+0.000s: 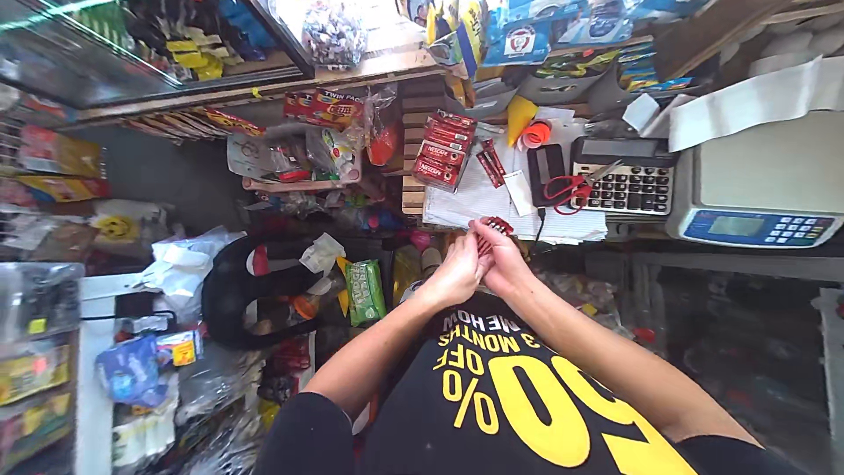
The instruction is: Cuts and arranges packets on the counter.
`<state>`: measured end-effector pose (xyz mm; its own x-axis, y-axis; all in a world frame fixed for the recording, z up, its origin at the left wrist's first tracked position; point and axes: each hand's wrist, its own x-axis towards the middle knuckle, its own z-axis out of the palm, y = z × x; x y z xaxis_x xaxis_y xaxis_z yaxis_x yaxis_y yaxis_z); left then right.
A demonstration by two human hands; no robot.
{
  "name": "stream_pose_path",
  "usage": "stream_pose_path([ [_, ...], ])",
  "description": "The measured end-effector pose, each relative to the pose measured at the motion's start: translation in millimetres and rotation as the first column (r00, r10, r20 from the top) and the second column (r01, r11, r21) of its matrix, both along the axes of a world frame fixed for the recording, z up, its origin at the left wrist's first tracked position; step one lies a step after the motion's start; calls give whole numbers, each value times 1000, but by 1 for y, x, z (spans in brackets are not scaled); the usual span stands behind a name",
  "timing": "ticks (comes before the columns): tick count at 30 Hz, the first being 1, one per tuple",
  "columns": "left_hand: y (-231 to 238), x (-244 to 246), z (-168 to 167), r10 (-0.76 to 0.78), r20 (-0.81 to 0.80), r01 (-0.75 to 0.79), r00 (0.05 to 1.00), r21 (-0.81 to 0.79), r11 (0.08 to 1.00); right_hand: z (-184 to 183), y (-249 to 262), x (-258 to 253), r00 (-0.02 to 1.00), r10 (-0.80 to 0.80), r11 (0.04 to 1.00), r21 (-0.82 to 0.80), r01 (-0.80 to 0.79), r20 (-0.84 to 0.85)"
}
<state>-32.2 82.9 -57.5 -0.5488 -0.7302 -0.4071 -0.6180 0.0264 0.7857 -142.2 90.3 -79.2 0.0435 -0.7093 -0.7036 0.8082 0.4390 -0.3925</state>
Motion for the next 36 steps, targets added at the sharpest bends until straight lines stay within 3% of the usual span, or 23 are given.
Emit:
stream_pose_path([
  [3, -34, 16, 20, -90, 45, 94, 995, -94, 991, -6, -21, 11, 989, 145, 982, -122, -144, 0],
  [6, -70, 45, -30, -95, -82, 83, 992, -137, 987, -28, -46, 17, 953, 237, 949, -166, -269, -187],
  [9, -122, 61, -40, -127, 131, 164, 983, -328, 930, -43, -68, 6, 878, 207, 946, -141, -292, -432],
  [11, -159, 62, -44, -156, 320, 302, 935, -478, 825, -51, -79, -1, 739, 171, 940, -117, -320, -652],
  [13, -189, 57, -54, -237, 442, 465, 865, -532, 707, -64, -93, -3, 523, 93, 919, -129, -373, -847],
  [15, -209, 51, -72, -327, 486, 576, 810, -559, 596, -78, -105, -1, 313, -11, 887, -153, -435, -950],
  [17, -216, 48, -86, -390, 466, 605, 794, -547, 578, -91, -114, 3, 160, -83, 857, -152, -493, -984],
  [22, -210, 64, -96, -311, 267, 410, 912, -573, 710, -113, -117, 11, -81, -173, 841, -104, -531, -982],
  [29, -193, 72, -131, -108, 105, 150, 989, -683, 715, -125, -121, 18, -170, -219, 804, -79, -589, -961],
  [33, -182, 63, -135, 30, -85, -77, 996, -641, 764, -132, -113, 23, -295, -210, 776, 25, -631, -932],
  [36, -179, 59, -145, 26, -63, -60, 998, -632, 773, -135, -113, 27, -372, -170, 791, 99, -603, -913],
])
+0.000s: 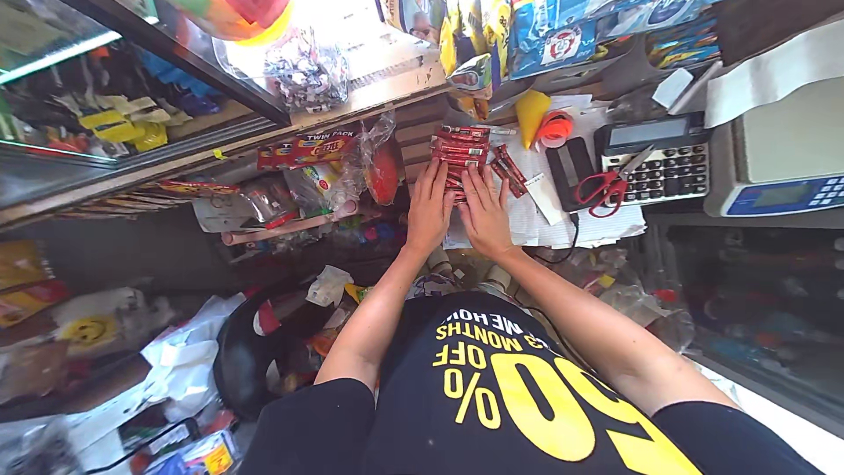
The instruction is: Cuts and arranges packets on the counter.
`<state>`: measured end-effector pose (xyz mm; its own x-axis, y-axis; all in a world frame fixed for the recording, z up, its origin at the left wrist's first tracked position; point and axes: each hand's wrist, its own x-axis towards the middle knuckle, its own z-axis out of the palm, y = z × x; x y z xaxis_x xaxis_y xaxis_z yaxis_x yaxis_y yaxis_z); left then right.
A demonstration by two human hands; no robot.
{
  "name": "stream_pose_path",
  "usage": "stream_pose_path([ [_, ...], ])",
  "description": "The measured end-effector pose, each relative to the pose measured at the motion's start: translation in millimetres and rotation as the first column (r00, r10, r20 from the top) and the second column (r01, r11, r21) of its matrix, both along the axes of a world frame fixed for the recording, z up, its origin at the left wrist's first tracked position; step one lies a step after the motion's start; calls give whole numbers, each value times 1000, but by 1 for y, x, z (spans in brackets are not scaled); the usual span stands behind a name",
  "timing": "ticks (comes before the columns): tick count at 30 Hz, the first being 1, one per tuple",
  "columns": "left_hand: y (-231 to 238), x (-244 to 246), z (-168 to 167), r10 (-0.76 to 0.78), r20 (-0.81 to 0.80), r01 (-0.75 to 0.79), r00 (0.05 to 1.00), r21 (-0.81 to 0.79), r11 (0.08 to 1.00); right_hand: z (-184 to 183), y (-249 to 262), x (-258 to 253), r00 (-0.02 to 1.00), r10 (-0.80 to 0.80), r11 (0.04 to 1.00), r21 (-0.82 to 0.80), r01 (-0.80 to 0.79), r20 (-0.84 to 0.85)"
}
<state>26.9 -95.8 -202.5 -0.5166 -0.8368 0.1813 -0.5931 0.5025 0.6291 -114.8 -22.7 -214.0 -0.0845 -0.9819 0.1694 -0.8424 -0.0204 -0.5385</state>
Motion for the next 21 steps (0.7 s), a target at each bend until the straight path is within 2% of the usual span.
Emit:
stream_pose_path([
  [4, 0, 0, -2, 54, 60, -51, 997, -59, 997, 1, -2, -3, 1000, -14, 999, 31, 13, 16],
  [10, -12, 15, 0, -126, 101, 134, 987, -78, 988, 5, -1, -4, 983, -54, 996, -59, 65, 173],
  [15, -13, 19, -1, -159, 102, 170, 982, -109, 979, 5, 11, -13, 924, -120, 963, -182, 197, 363],
  [21, -16, 21, 1, -186, 105, 200, 977, -134, 971, 10, 9, -17, 913, -74, 971, -181, 158, 402],
])
